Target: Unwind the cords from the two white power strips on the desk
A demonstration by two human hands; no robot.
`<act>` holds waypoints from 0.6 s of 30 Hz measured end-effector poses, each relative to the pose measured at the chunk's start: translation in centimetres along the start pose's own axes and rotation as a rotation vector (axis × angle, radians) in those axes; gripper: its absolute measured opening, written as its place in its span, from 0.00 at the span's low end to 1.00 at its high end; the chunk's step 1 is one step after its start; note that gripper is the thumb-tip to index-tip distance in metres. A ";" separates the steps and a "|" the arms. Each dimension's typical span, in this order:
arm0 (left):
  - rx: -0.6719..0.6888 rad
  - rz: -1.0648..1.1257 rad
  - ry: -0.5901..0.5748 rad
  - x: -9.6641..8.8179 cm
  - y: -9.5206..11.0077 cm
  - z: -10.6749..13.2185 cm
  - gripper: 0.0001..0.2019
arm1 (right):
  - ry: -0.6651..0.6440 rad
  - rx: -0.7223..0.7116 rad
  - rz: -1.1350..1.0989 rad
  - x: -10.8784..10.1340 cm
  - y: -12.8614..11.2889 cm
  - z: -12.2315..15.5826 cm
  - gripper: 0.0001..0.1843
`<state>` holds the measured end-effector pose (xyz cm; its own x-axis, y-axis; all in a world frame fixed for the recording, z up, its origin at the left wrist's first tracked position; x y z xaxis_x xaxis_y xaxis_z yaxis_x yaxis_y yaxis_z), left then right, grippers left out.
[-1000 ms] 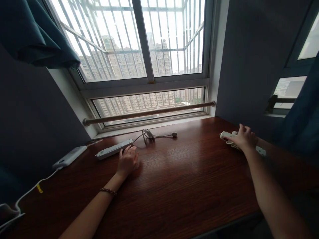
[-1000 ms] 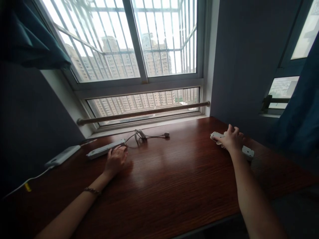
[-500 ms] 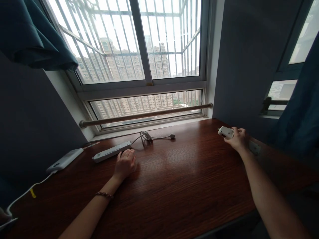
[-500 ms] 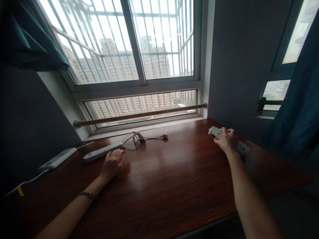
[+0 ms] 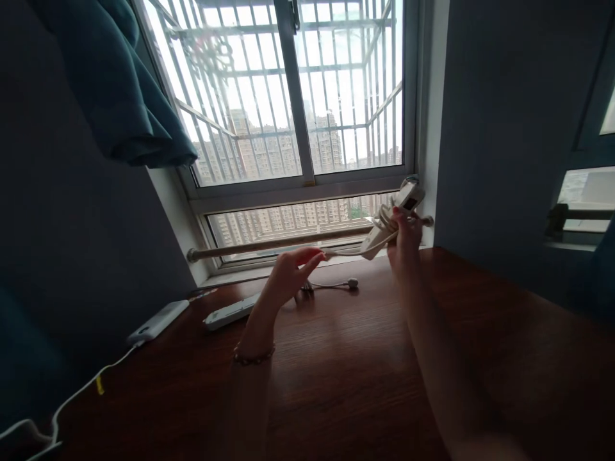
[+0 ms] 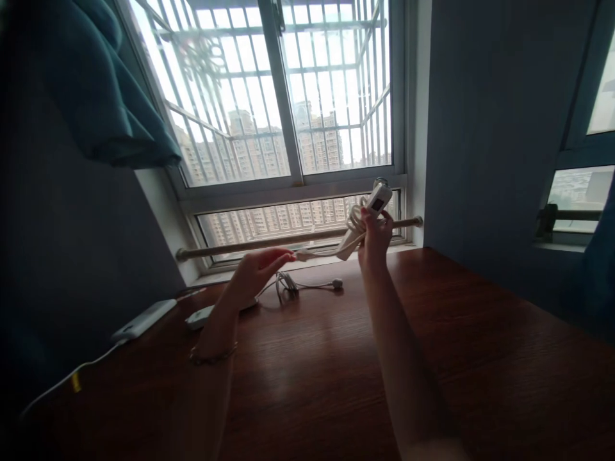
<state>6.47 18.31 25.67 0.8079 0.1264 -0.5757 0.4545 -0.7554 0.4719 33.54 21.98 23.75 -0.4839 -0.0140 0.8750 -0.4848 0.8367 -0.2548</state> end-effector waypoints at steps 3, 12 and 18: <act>-0.052 0.211 0.211 -3.7 -0.4 -0.1 0.13 | -0.087 0.347 -0.265 1.8 5.0 2.9 0.20; -0.324 0.376 0.110 -7.3 -5.7 2.0 0.17 | -0.071 0.889 -0.354 0.7 10.7 6.8 0.20; -0.367 0.241 -0.175 -0.9 -6.2 0.3 0.24 | -0.209 0.993 -0.240 2.4 11.7 9.5 0.21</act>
<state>2.77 22.68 23.07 0.8454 -0.1587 -0.5100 0.3900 -0.4690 0.7925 19.80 26.57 18.96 -0.3661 -0.2943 0.8828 -0.9202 -0.0265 -0.3905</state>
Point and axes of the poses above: each hand's wrist, its own z-axis away from the middle knuckle, its own x-axis out of the palm, y = z × x, the point moved 7 cm from there along -z, towards the middle knuckle, and after that the axes turned 7 degrees about -z, right-handed, at the moved point
